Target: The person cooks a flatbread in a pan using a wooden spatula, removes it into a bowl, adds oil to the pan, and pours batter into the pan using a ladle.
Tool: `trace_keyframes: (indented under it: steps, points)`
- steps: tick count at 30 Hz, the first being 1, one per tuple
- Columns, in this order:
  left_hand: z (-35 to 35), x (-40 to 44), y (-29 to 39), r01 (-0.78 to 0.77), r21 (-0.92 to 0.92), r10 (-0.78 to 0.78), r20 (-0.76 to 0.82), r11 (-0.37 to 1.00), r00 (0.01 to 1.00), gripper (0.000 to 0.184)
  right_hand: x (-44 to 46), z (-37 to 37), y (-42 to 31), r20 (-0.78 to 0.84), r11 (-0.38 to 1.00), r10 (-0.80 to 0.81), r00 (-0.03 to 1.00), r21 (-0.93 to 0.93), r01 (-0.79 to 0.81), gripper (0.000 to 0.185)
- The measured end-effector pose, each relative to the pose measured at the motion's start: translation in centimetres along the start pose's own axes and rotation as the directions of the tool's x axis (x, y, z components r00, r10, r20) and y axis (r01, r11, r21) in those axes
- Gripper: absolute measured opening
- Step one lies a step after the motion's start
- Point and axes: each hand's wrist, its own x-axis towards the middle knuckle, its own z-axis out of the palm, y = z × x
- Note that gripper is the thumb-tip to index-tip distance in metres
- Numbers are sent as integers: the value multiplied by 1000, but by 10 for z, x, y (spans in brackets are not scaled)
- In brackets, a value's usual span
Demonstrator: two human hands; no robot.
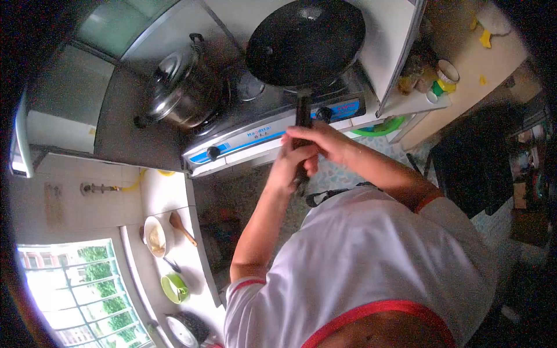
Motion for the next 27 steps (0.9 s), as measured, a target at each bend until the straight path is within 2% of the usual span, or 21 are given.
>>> trace_keyframes:
  steps: [1,3,4,6,9,10,16,22,27]
  points:
    - [-2,15,-10,-1,-21,2,37,1000,999,16,13,-16,12,-81,999,-42,996,-10,42,35]
    - [-4,40,-23,-75,29,71,107,997,992,12,23,-35,16,-123,995,-86,989,-64,79,34]
    - [-3,47,-24,-68,31,66,86,997,994,10,25,-40,14,-129,997,-66,989,-48,60,35]
    - [0,58,-25,-56,35,54,46,998,997,8,24,-45,7,-119,999,-41,992,-32,38,35]
    - [7,66,-22,-100,-75,100,-10,992,995,6,37,-56,6,-132,997,-51,990,-64,42,35]
    - [7,68,-20,-122,1,122,17,993,992,6,41,-60,8,-141,996,-56,988,-78,45,36]
    - [6,77,-19,-112,17,112,15,994,994,6,44,-70,5,-100,999,-30,995,-45,26,37]
    - [5,89,-32,-78,-49,77,-34,996,996,4,44,-75,4,-92,998,-31,995,-56,26,36]
    - [8,94,-33,-99,-15,99,-36,995,994,6,52,-94,9,-59,999,-8,998,-34,6,34]
